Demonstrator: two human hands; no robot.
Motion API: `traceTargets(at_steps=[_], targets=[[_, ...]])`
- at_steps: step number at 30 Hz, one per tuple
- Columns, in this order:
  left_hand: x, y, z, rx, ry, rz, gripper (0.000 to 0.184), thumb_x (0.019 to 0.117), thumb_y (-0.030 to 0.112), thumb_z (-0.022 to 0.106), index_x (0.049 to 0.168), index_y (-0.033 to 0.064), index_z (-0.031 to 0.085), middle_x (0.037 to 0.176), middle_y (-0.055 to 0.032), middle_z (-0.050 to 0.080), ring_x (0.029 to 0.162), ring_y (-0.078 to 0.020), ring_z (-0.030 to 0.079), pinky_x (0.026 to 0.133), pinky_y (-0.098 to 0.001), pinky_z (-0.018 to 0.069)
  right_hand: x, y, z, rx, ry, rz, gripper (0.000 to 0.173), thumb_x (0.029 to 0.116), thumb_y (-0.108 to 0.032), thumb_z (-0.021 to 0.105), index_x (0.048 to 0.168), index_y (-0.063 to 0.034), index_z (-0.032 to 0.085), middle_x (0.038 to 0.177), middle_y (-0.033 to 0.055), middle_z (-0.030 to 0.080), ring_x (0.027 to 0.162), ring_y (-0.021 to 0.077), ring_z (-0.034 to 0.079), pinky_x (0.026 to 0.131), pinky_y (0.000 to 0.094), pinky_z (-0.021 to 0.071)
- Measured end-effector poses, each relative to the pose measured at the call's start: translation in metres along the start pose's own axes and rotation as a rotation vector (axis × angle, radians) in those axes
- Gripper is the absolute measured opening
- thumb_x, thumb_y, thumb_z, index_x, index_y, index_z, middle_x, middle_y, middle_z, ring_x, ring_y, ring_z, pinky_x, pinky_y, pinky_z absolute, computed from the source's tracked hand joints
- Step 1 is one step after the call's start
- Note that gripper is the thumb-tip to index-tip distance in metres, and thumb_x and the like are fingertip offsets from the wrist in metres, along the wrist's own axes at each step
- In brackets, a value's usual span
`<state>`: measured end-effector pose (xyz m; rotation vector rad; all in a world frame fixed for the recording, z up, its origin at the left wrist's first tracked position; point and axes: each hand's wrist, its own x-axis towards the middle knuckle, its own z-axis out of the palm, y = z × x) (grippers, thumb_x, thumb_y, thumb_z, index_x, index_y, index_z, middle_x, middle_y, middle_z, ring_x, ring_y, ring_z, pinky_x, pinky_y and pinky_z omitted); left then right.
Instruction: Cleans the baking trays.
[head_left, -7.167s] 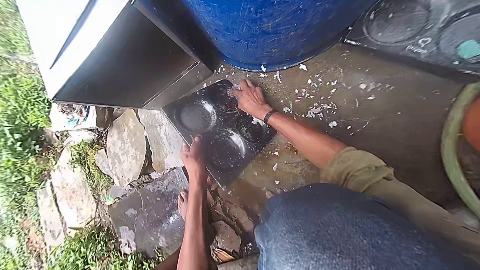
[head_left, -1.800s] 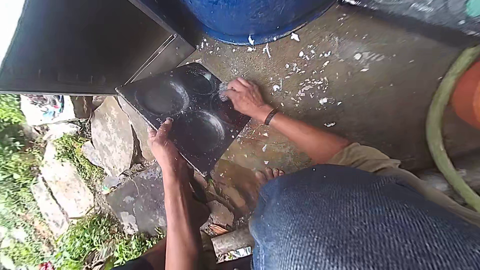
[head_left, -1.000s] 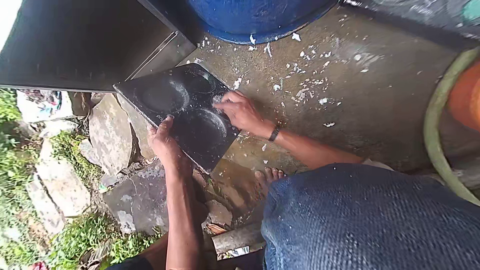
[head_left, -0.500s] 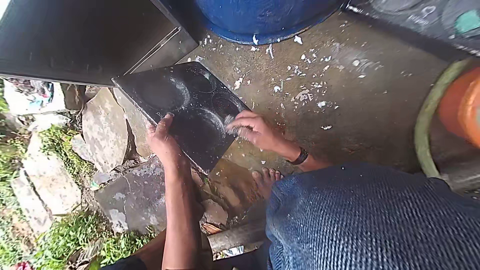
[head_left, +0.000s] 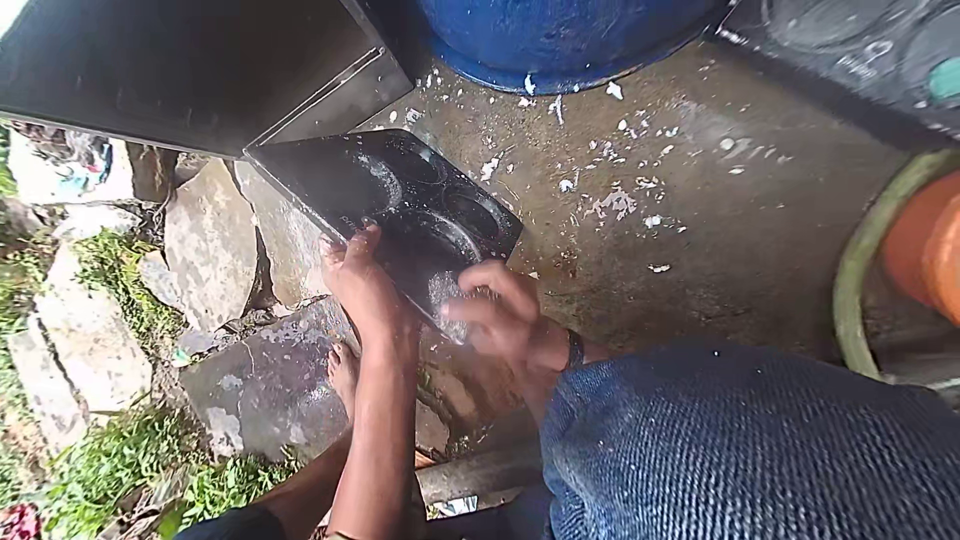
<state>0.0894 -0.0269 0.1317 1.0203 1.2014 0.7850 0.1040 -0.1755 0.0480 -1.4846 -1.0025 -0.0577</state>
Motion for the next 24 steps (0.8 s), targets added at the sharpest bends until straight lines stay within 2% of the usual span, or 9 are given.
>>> traceTargets(at_steps=[3, 6, 8, 11, 13, 16, 19, 21, 24], targets=[[-0.003, 0.008, 0.003, -0.023, -0.076, 0.055, 0.01, 0.1029, 0.01, 0.056, 0.111, 0.0056, 0.059, 0.093, -0.008, 0.067, 0.082, -0.0164, 0.068, 0.073, -0.0362, 0.0607, 0.045, 0.014, -0.023, 0.093, 0.032, -0.019, 0.016, 0.0851, -0.006, 0.074, 0.101, -0.0096, 0.074, 0.095, 0.0115, 0.069, 0.088, 0.017, 0.068, 0.073, 0.0287, 0.0588], [0.01, 0.018, -0.009, 0.195, -0.126, 0.419, 0.026, 0.1093, 0.022, 0.045, 0.086, 0.0164, 0.053, 0.062, 0.009, 0.047, 0.049, -0.0006, 0.044, 0.046, -0.0157, 0.0401, 0.095, 0.027, -0.067, 0.198, 0.008, 0.06, 0.016, 0.0923, -0.016, 0.07, 0.104, -0.0053, 0.072, 0.1, 0.0053, 0.07, 0.095, 0.0084, 0.067, 0.083, 0.0243, 0.0579], [0.024, 0.033, -0.028, 0.377, -0.13, 0.823, 0.017, 0.1063, 0.018, 0.05, 0.09, 0.0143, 0.051, 0.071, 0.0109, 0.046, 0.057, 0.0021, 0.045, 0.053, -0.0156, 0.0412, 0.122, 0.043, -0.095, 0.27, -0.036, 0.058, 0.026, 0.0928, -0.023, 0.075, 0.111, -0.0044, 0.072, 0.105, -0.0015, 0.071, 0.101, 0.0025, 0.066, 0.09, 0.022, 0.0569], [0.046, 0.063, -0.048, 0.616, -0.292, 1.204, 0.036, 0.0971, 0.041, 0.066, 0.111, 0.0085, 0.059, 0.108, 0.0008, 0.061, 0.104, -0.0094, 0.057, 0.091, -0.0313, 0.0469, 0.15, 0.067, -0.117, 0.486, -0.193, -0.008, 0.022, 0.0931, -0.021, 0.074, 0.109, -0.0052, 0.072, 0.103, -0.0029, 0.073, 0.1, 0.0033, 0.067, 0.09, 0.0223, 0.0567], [0.045, 0.079, -0.044, 0.817, -0.584, 1.13, 0.059, 0.092, 0.059, 0.066, 0.126, 0.0106, 0.062, 0.135, -0.006, 0.058, 0.131, -0.0209, 0.051, 0.108, -0.0442, 0.0429, 0.161, 0.074, -0.116, 0.567, -0.292, -0.031, 0.02, 0.0937, -0.019, 0.073, 0.107, -0.0046, 0.072, 0.101, -0.0019, 0.073, 0.097, 0.0037, 0.067, 0.087, 0.0223, 0.0564], [0.027, 0.078, -0.023, 1.092, -0.938, 0.856, 0.065, 0.0884, 0.068, 0.065, 0.122, 0.0123, 0.068, 0.114, -0.0028, 0.07, 0.104, -0.0116, 0.066, 0.089, -0.0395, 0.0569, 0.173, 0.085, -0.104, 0.571, -0.307, -0.017, 0.023, 0.0907, -0.016, 0.074, 0.108, -0.0011, 0.073, 0.099, -0.0031, 0.073, 0.094, 0.0005, 0.067, 0.085, 0.0207, 0.0569], [0.018, 0.058, -0.01, 1.265, -0.871, 0.879, 0.034, 0.0992, 0.044, 0.057, 0.098, 0.0116, 0.068, 0.072, 0.0018, 0.063, 0.061, -0.0093, 0.058, 0.055, -0.0324, 0.0487, 0.184, 0.097, -0.094, 0.559, -0.242, 0.036, 0.026, 0.0854, -0.008, 0.077, 0.109, 0.0005, 0.071, 0.101, -0.0017, 0.072, 0.096, 0.0011, 0.066, 0.088, 0.0222, 0.0564], [0.026, 0.052, -0.009, 1.303, -0.769, 0.88, 0.029, 0.1031, 0.033, 0.051, 0.09, 0.0118, 0.066, 0.064, 0.0042, 0.054, 0.054, -0.0088, 0.05, 0.052, -0.032, 0.0425, 0.187, 0.099, -0.09, 0.464, -0.148, 0.087, 0.031, 0.0829, -0.006, 0.08, 0.111, 0.0018, 0.069, 0.104, 0.0016, 0.071, 0.098, 0.0037, 0.066, 0.091, 0.0235, 0.0557], [0.038, 0.048, -0.008, 1.329, -0.652, 0.861, 0.029, 0.1051, 0.032, 0.048, 0.11, 0.0123, 0.068, 0.063, 0.0004, 0.056, 0.054, -0.0142, 0.054, 0.052, -0.0386, 0.0443, 0.184, 0.1, -0.088, 0.262, 0.106, 0.212, 0.032, 0.0853, -0.007, 0.079, 0.114, 0.0041, 0.069, 0.107, 0.0078, 0.072, 0.096, 0.0102, 0.069, 0.086, 0.0285, 0.0594]])
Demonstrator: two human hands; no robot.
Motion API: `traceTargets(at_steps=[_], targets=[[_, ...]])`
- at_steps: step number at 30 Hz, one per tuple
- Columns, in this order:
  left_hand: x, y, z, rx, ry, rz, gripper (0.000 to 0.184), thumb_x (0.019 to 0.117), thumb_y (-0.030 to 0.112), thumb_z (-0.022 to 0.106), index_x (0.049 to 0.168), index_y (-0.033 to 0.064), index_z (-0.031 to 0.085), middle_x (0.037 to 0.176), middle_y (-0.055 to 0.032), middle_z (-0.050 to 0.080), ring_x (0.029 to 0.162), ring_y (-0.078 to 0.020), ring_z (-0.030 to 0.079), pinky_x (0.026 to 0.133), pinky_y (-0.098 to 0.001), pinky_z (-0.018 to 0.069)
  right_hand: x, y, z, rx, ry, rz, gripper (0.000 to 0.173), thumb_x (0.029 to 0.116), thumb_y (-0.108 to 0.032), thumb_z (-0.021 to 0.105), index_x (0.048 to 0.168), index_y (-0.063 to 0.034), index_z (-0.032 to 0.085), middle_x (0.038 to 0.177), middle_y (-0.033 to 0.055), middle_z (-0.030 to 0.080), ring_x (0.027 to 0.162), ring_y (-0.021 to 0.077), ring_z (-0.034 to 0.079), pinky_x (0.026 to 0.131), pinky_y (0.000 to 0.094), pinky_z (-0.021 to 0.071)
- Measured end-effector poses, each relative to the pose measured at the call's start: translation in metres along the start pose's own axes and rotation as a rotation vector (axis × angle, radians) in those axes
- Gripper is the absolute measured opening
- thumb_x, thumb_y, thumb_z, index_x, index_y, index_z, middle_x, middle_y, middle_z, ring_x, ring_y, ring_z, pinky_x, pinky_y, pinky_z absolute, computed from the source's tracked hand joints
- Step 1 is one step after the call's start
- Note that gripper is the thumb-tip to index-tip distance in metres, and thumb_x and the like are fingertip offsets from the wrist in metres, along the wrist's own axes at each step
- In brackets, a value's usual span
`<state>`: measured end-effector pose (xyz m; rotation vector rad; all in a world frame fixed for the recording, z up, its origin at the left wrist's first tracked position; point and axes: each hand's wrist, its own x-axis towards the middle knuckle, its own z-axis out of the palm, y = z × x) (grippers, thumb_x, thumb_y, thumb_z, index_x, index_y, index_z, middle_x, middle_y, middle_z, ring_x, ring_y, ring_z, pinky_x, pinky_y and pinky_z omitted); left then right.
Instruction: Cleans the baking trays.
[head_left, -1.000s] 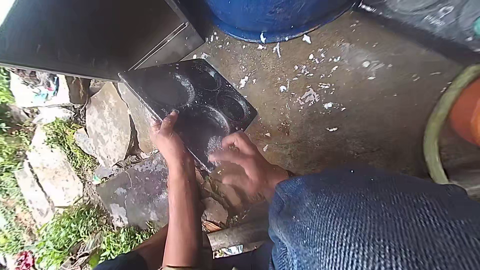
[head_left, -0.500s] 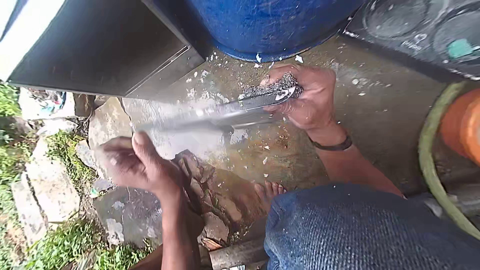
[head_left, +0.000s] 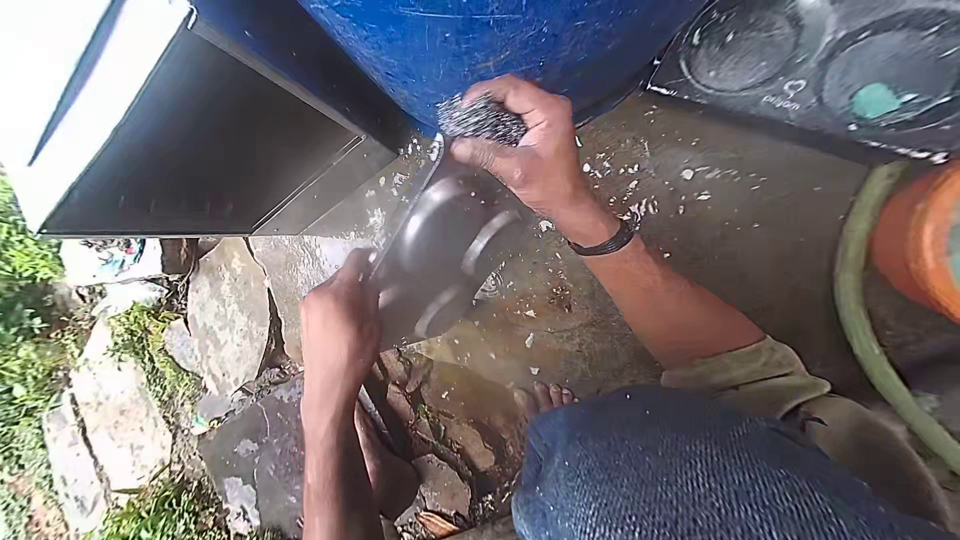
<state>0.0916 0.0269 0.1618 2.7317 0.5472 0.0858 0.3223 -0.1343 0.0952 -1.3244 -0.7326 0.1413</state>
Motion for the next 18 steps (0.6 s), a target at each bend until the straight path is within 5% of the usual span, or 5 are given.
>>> traceTargets(at_steps=[2, 5, 10, 14, 18], targets=[[0.003, -0.008, -0.001, 0.009, 0.011, -0.074, 0.038, 0.1059, 0.032, 0.049, 0.141, 0.0213, 0.061, 0.069, -0.0061, 0.064, 0.057, -0.021, 0.059, 0.055, -0.0463, 0.0478, -0.007, 0.0, -0.009, 0.038, 0.182, 0.118, 0.033, 0.0895, -0.006, 0.073, 0.119, 0.0035, 0.063, 0.099, 0.0062, 0.07, 0.076, 0.0118, 0.067, 0.064, 0.0294, 0.0593], [0.005, -0.029, -0.006, 0.051, -0.002, -0.147, 0.054, 0.1061, 0.026, 0.05, 0.158, 0.038, 0.04, 0.074, -0.0093, 0.065, 0.059, -0.0242, 0.059, 0.059, -0.0489, 0.048, -0.032, 0.001, -0.045, 0.039, 0.339, 0.257, 0.037, 0.0941, -0.012, 0.068, 0.128, -0.0035, 0.057, 0.096, 0.0008, 0.068, 0.07, 0.0112, 0.065, 0.058, 0.0286, 0.0571], [0.004, -0.035, -0.007, 0.112, 0.018, -0.205, 0.059, 0.1043, 0.017, 0.05, 0.158, 0.0391, 0.038, 0.074, -0.0114, 0.067, 0.059, -0.028, 0.062, 0.058, -0.0517, 0.0498, -0.11, 0.0, -0.12, -0.135, 0.456, 0.479, 0.042, 0.0962, -0.022, 0.069, 0.135, -0.0203, 0.053, 0.109, -0.008, 0.065, 0.082, 0.0059, 0.066, 0.067, 0.0251, 0.0589], [0.007, -0.021, -0.008, 0.025, 0.057, -0.179, 0.057, 0.1018, 0.016, 0.057, 0.152, 0.0408, 0.049, 0.079, -0.0063, 0.069, 0.055, -0.0185, 0.058, 0.055, -0.0443, 0.0496, -0.157, 0.002, -0.181, -0.282, 0.576, 0.486, 0.044, 0.0946, -0.019, 0.072, 0.135, -0.0164, 0.054, 0.113, -0.0062, 0.066, 0.086, 0.0077, 0.068, 0.07, 0.0275, 0.0602], [0.009, -0.008, -0.012, 0.01, 0.044, -0.149, 0.054, 0.0985, 0.015, 0.06, 0.148, 0.0344, 0.055, 0.071, -0.0019, 0.066, 0.05, -0.0134, 0.054, 0.049, -0.0391, 0.047, -0.216, -0.041, -0.232, -0.56, 0.543, 0.726, 0.045, 0.098, -0.039, 0.068, 0.126, -0.0039, 0.061, 0.106, 0.0002, 0.067, 0.093, 0.0057, 0.064, 0.088, 0.0275, 0.0544]])
